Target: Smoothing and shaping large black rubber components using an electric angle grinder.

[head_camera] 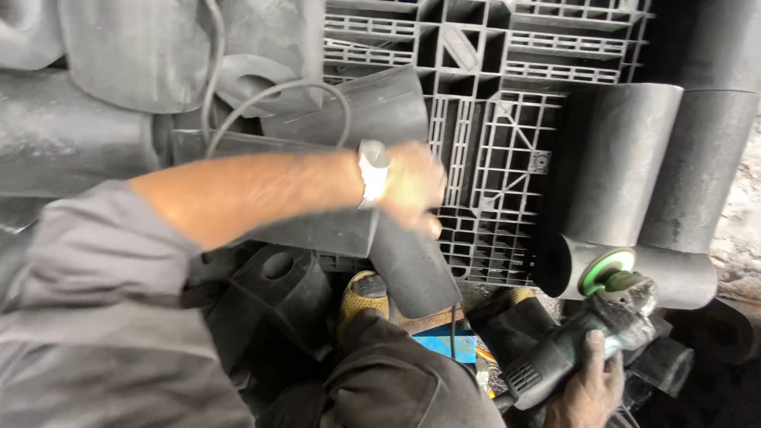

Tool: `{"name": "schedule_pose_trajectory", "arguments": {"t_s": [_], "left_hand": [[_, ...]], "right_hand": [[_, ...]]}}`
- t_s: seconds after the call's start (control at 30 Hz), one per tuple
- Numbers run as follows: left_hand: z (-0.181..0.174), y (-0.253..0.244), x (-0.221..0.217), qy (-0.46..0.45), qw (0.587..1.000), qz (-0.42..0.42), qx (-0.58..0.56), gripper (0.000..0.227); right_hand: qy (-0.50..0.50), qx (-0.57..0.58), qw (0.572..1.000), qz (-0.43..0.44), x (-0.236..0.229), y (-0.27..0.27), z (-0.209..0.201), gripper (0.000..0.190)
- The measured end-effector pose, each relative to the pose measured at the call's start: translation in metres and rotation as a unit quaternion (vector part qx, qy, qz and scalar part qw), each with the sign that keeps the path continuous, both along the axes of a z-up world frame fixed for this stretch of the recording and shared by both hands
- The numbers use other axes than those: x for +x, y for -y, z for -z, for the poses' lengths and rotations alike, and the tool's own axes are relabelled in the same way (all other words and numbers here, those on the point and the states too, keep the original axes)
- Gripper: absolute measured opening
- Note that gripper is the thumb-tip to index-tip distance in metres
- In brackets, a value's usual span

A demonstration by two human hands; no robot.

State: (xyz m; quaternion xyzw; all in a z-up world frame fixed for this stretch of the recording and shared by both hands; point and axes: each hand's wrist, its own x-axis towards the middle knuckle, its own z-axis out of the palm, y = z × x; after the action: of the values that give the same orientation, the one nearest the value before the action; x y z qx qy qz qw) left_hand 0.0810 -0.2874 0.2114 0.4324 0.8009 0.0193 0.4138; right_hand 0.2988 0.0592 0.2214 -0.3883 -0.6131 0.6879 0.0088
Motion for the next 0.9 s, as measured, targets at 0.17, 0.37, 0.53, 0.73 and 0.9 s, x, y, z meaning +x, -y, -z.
{"name": "schedule_pose_trajectory", "arguments": {"t_s": [0.17,0.37,0.53,0.73,0.9], "left_hand": [[0.043,0.042,0.094,-0.412,0.869,0.050,0.270,0.079],[0.024,0.035,0.061,-0.119,0.981,0.133,0.080,0.083],[-0.023,0.047,0.055,-0.119,0.985,0.087,0.089,0.086],[-0.111,0.050,0.046,-0.425,0.852,-0.050,0.302,0.078],[-0.150,0.026,0.013,-0.451,0.792,-0.083,0.404,0.061]], "right_hand": [[-0.034,0.001,0.999,-0.032,0.000,0.005,0.007,0.038],[-0.043,-0.011,0.998,-0.044,0.003,0.011,0.016,0.041],[0.001,0.023,1.000,-0.021,0.019,0.006,0.008,0.057],[0.014,0.017,1.000,0.010,0.028,0.004,0.001,0.060],[-0.041,0.012,0.999,0.034,0.042,-0.008,-0.008,0.049]]}}
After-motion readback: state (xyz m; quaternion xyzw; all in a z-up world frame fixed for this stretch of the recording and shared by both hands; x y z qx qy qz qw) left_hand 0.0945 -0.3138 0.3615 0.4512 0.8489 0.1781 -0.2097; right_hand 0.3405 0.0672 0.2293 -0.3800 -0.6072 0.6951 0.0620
